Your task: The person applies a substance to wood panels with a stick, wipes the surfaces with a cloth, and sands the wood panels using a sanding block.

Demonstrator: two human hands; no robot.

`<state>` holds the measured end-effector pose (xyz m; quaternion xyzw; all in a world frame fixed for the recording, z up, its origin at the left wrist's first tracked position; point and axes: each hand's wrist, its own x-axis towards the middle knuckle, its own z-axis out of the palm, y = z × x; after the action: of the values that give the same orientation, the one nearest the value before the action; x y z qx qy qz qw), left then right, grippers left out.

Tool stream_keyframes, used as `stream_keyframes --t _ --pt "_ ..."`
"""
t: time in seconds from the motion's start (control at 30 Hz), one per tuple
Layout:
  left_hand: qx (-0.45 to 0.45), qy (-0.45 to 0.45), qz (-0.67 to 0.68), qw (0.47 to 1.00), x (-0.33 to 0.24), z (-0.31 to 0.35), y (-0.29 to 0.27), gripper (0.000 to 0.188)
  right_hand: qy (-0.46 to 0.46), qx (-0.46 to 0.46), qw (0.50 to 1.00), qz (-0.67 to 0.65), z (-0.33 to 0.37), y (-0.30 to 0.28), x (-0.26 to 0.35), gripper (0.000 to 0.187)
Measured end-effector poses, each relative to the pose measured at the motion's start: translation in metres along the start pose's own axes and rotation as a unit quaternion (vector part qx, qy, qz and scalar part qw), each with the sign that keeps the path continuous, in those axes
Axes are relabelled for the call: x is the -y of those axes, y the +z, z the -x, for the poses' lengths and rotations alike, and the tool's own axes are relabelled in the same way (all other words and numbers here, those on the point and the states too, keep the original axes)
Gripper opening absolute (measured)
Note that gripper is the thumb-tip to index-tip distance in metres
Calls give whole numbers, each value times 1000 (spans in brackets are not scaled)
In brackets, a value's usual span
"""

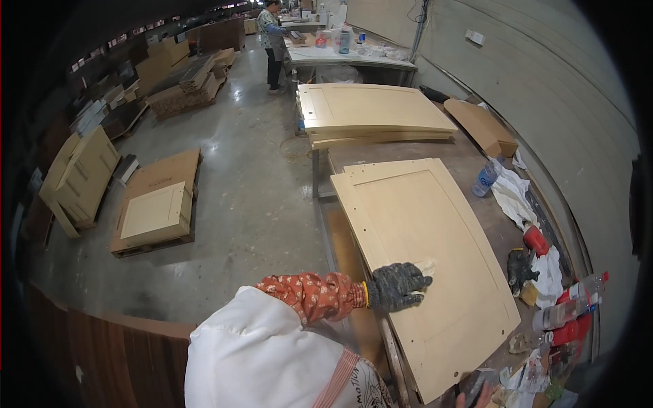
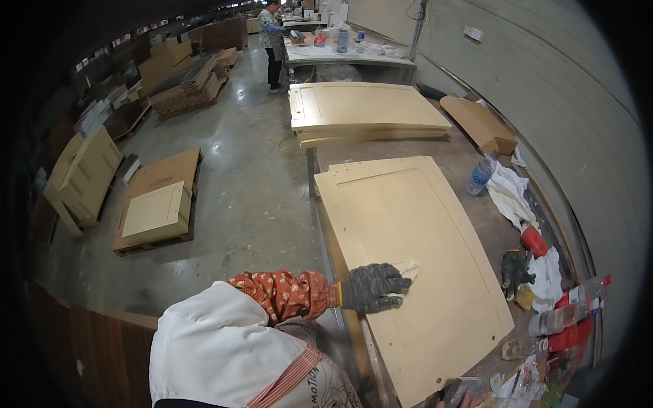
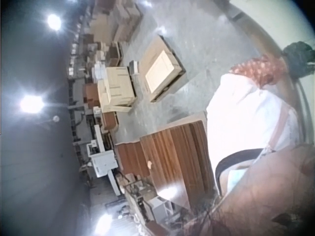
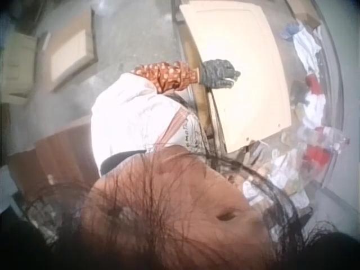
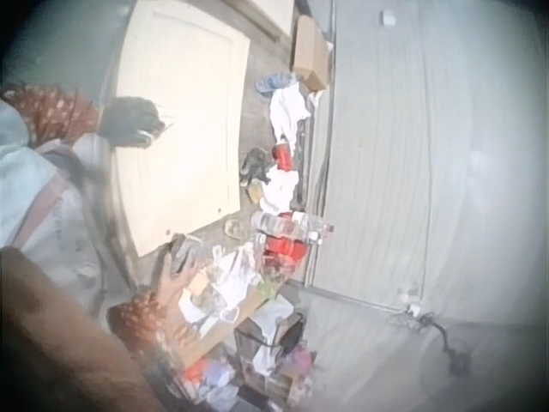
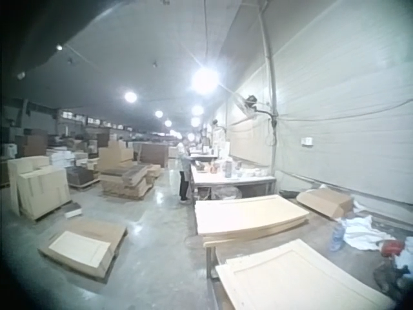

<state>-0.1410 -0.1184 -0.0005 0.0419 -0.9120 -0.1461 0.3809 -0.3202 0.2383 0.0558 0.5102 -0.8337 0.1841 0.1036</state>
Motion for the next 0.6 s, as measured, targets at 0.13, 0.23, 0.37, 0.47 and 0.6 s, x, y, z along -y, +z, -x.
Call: stream_keyframes --t 0.13,0.23,0.37,0.47,0.6 --pt "16 -60 4 998 -6 3 -7 59 19 17 998 60 27 5 19 62" --pt "35 -95 -16 995 -9 6 -11 57 23 33 995 89 40 9 31 63" --pt "34 -75 -18 996 -1 5 3 48 38 46 991 123 60 4 35 64" --pt "101 -60 8 993 8 -5 24 37 98 -8 993 58 87 20 18 53" --pt "46 113 -96 988 18 -7 15 23 157 20 987 -18 95 22 8 57"
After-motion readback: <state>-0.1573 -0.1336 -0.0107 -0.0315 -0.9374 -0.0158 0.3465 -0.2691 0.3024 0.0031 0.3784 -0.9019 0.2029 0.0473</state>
